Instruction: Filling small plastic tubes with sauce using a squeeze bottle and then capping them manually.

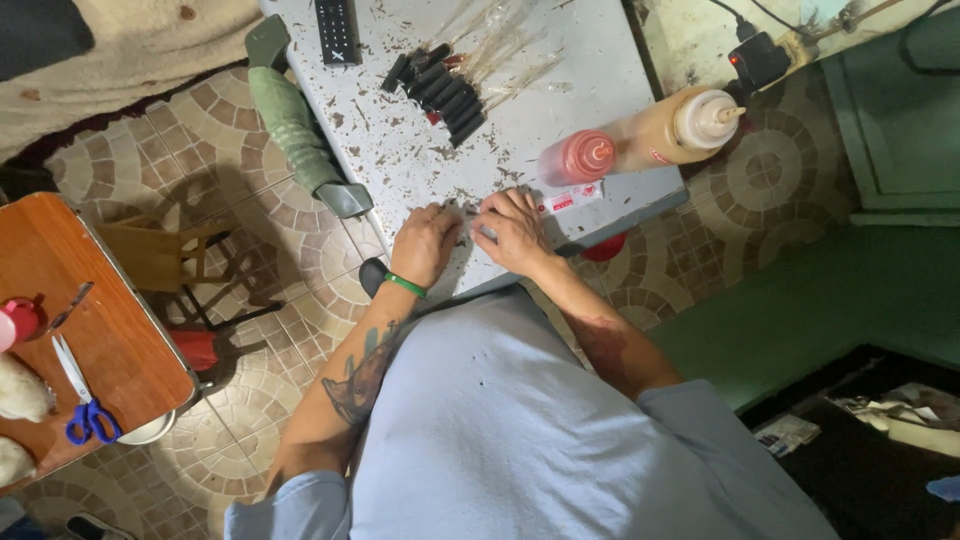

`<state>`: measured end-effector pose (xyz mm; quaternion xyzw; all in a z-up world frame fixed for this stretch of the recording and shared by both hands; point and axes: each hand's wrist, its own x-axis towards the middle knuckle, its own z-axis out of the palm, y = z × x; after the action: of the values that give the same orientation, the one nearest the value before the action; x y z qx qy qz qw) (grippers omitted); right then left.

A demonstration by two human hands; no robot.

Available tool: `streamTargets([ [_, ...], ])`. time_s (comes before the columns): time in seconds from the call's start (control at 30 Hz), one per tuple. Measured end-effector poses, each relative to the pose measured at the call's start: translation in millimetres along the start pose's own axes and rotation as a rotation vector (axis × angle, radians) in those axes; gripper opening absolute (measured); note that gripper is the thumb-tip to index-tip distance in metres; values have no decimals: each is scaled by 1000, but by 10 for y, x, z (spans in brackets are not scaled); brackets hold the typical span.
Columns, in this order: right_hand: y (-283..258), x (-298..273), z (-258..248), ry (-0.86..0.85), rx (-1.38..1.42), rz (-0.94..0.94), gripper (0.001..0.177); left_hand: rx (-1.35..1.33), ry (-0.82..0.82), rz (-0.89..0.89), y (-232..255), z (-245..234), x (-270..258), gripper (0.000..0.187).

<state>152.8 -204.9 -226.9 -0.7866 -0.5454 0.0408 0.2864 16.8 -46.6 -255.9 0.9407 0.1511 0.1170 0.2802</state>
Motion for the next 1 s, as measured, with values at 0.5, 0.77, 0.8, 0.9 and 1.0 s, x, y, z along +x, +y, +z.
streamTargets([
  [0.5, 183, -35, 58, 175, 167, -143, 5, 70, -130, 52, -166, 67, -162, 11],
  [0.77, 275, -81, 172, 206, 187, -168, 6, 64, -141, 16, -108, -665, -363, 13],
  [0.8, 276, -74, 171, 216, 182, -168, 5, 30, -137, 5, -141, -766, -375, 13],
  [0.9, 271, -80, 203, 228, 181, -169, 5, 36, -118, -6, -200, -1033, -414, 9],
  [1.0, 250, -51, 166, 236, 182, -174, 6, 65, -77, -5, -196, -1259, -409, 5],
])
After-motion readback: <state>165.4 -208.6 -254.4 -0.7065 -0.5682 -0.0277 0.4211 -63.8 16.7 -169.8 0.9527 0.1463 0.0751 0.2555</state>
